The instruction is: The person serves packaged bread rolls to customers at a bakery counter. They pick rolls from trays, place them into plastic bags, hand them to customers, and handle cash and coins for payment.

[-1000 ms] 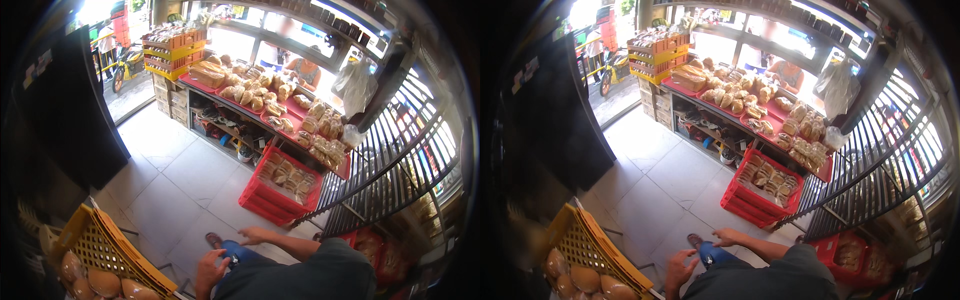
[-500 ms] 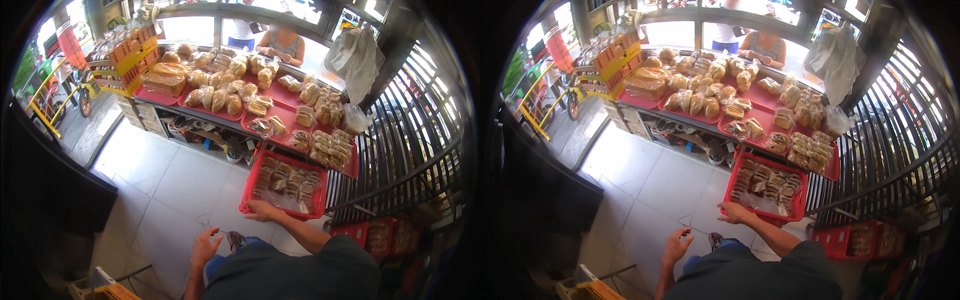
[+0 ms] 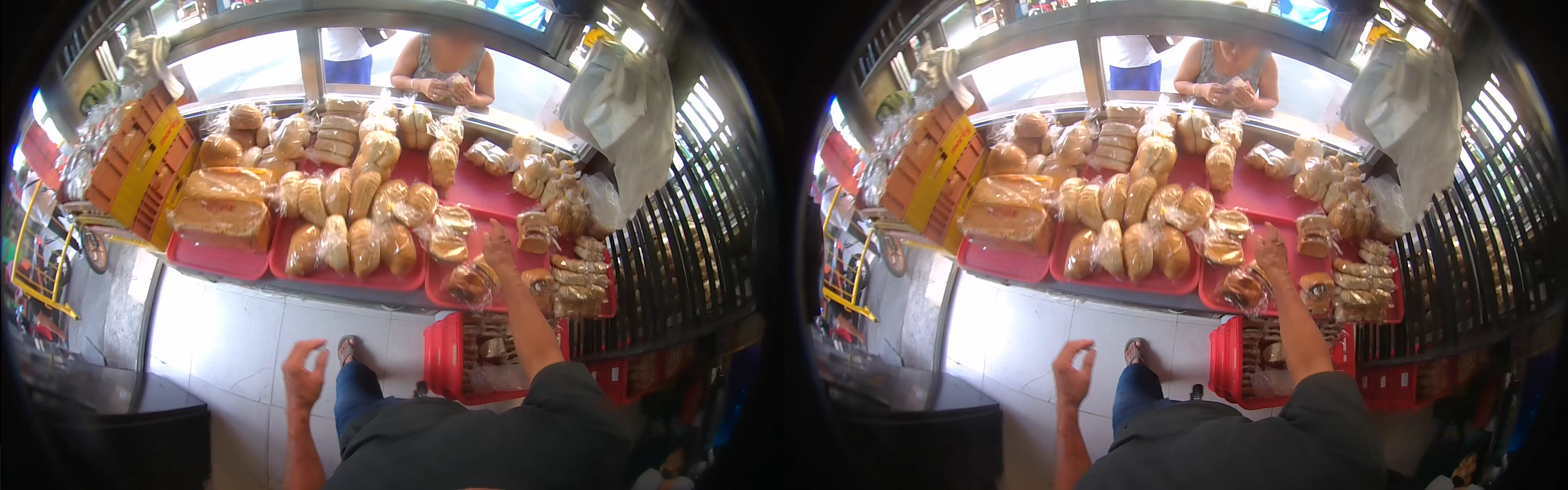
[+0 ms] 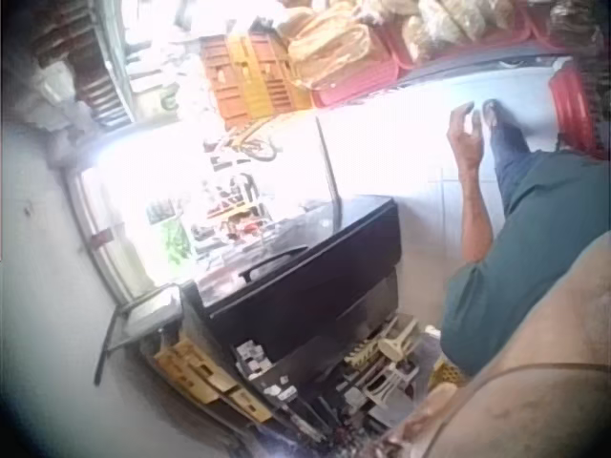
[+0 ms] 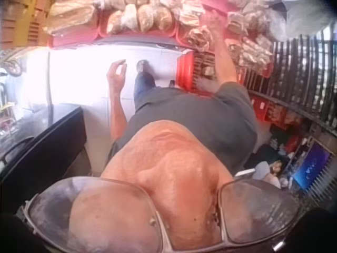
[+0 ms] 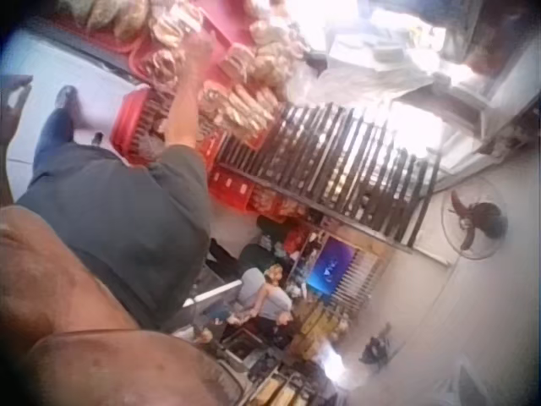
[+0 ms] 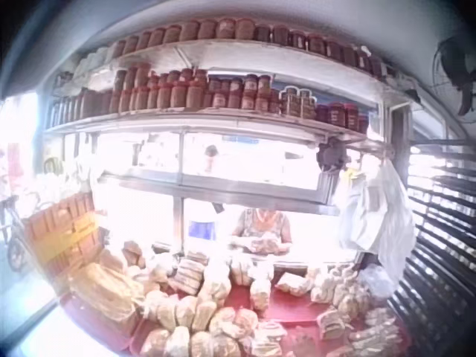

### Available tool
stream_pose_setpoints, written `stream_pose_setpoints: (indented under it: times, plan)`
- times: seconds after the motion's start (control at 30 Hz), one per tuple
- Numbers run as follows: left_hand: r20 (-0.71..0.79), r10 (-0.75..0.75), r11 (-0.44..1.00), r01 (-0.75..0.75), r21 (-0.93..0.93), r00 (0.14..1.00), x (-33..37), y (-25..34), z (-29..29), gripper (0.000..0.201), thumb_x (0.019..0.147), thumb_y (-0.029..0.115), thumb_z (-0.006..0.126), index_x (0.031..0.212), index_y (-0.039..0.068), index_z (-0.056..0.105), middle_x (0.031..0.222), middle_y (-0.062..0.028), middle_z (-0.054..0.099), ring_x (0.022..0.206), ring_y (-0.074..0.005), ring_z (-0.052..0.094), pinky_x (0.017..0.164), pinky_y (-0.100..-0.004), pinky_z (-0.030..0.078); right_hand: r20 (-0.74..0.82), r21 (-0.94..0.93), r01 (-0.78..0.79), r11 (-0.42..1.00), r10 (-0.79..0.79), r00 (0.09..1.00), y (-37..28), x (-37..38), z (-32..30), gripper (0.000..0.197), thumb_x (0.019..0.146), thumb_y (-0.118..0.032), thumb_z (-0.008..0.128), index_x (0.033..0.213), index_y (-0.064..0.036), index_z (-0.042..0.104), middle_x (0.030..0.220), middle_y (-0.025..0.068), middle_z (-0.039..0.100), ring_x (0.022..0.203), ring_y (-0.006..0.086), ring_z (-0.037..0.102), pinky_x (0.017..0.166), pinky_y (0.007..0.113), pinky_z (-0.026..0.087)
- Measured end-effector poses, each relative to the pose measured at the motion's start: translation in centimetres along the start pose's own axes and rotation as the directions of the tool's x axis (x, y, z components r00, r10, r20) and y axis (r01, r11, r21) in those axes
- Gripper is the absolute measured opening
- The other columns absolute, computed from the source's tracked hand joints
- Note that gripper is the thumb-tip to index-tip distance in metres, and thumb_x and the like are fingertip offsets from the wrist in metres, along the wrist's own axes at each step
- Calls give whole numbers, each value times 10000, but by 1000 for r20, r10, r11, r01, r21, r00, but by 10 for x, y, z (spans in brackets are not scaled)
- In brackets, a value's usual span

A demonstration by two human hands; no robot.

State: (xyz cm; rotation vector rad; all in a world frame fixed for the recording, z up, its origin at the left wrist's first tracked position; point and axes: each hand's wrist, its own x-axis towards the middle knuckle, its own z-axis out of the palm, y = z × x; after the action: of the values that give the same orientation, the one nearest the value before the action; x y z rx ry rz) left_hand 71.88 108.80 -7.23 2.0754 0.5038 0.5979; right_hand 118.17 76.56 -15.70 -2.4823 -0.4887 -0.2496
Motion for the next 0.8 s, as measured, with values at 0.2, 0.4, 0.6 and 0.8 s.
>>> stream_pose_setpoints:
  times: [0.2,0.4,0.6,0.8]
  plan:
    - [-37,264,965,-264,-4,964,266,27,-54,243,960,48,735,1200,11,717,1153,-168,732,1109,-304,710,963,-390,565,177,-346,-398,850,476,862,61,69,54,667,977,-289,672,1519,45,471,1550,285,498,1452,442,467,1218,493,385]
    - [66,710,693,-712,110,701,521,116,9,502,956,231,781,1406,70,630,1413,-182,661,1340,-340,619,1109,-451,515,-200,-289,-499,817,458,866,58,69,87,593,975,-285,670,1430,58,504,1521,285,485,1462,453,395,1234,553,332]
    - [150,898,350,-878,326,413,772,209,102,931,871,515,792,1614,130,385,1672,-263,326,1557,-503,251,1236,-678,255,-438,-344,-513,787,348,829,65,75,127,575,959,-298,681,1384,55,520,1487,247,508,1450,427,410,1240,534,330]
    - [-41,918,270,-546,793,394,848,201,165,777,918,444,730,1506,13,462,1493,-290,464,1410,-494,416,1203,-615,320,-462,-331,-557,762,384,800,59,78,124,558,931,-281,689,1361,39,534,1471,232,520,1444,406,425,1238,524,336]
